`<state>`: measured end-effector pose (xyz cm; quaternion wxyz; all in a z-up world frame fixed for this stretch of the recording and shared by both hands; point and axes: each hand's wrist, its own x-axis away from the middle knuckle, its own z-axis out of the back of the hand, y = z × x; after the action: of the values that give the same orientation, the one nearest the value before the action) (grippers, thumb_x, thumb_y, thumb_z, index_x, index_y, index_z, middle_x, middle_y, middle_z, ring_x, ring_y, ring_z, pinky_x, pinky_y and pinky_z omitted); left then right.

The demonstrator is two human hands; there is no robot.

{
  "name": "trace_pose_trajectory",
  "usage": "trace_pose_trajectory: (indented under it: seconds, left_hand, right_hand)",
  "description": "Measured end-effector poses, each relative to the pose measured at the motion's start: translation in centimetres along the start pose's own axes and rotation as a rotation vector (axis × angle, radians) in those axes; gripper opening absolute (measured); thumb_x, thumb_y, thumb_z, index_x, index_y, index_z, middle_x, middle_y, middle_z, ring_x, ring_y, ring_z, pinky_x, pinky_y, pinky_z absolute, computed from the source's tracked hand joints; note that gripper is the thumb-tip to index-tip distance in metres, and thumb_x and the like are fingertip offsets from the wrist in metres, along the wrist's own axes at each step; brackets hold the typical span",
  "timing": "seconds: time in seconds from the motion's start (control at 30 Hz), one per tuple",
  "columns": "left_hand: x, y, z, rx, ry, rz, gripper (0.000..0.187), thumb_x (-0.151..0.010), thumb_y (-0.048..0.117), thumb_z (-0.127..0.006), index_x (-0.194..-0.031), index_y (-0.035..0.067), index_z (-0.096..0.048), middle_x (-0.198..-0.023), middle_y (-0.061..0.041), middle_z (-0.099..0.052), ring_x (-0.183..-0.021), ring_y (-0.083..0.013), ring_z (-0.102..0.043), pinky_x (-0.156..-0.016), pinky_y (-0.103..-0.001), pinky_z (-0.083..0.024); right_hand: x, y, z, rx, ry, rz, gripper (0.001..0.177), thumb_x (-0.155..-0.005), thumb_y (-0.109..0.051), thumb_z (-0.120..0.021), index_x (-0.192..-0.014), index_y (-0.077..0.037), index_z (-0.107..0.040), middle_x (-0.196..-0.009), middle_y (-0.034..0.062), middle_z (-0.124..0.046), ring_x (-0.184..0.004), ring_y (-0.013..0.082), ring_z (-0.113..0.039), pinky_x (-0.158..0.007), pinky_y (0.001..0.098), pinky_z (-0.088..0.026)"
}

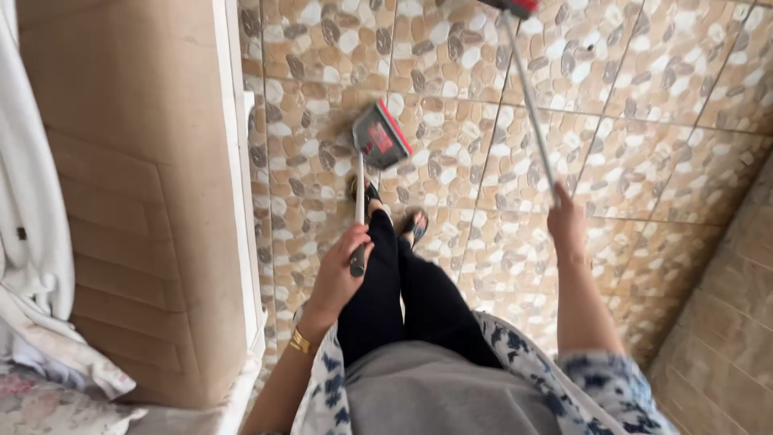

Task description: Sweeping the tiled floor of a balcony using a broom and a dustpan.

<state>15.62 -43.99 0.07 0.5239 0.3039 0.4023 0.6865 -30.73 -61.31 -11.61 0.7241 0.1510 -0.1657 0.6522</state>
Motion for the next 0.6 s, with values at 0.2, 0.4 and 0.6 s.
trace_pose_trajectory:
  seconds: [0.2, 0.4, 0.6]
  left_hand:
    - [1.8, 0.0, -3.1, -0.024, 0.043, -0.013, 0.012, -0.096, 0.011, -0.071, -0.103, 0.009, -0.061, -0.114, -0.015, -0.073, -0.105, -0.0359, -0.071, -0.082, -0.041, -0.06]
    - [4.6, -1.4, -7.7, -0.062, 0.065, -0.04, 0.013, -0.098, 0.02, -0.07, -0.105, 0.013, -0.062, -0.118, -0.007, -0.072, -0.112, -0.0307, -0.07, -0.089, -0.037, -0.058]
    - [4.9, -0.4, -7.9, -0.064, 0.115, -0.026, 0.011, -0.096, 0.018, -0.073, -0.102, 0.014, -0.064, -0.109, -0.008, -0.074, -0.104, -0.0318, -0.072, -0.085, -0.038, -0.059]
  right_hand:
    - [-3.9, -1.2, -11.0, 0.2, 0.116, 0.244, 0.046, -0.099, -0.014, -0.053, -0.143, -0.027, -0.053, -0.069, 0.0179, -0.07, -0.064, 0.0357, -0.074, -0.053, 0.0463, -0.059]
    - [19.5, 2.1, -21.0, -0.051, -0.376, 0.072, 0.028, -0.103, -0.037, -0.047, -0.124, -0.027, -0.063, -0.064, 0.0156, -0.07, -0.071, 0.038, -0.075, -0.061, 0.0506, -0.058]
    - [23.2, 1.5, -5.6, -0.266, -0.581, -0.151, 0.051, -0.102, -0.032, -0.05, -0.152, -0.039, -0.045, -0.066, 0.0135, -0.074, -0.081, 0.0369, -0.076, -0.08, 0.0496, -0.058]
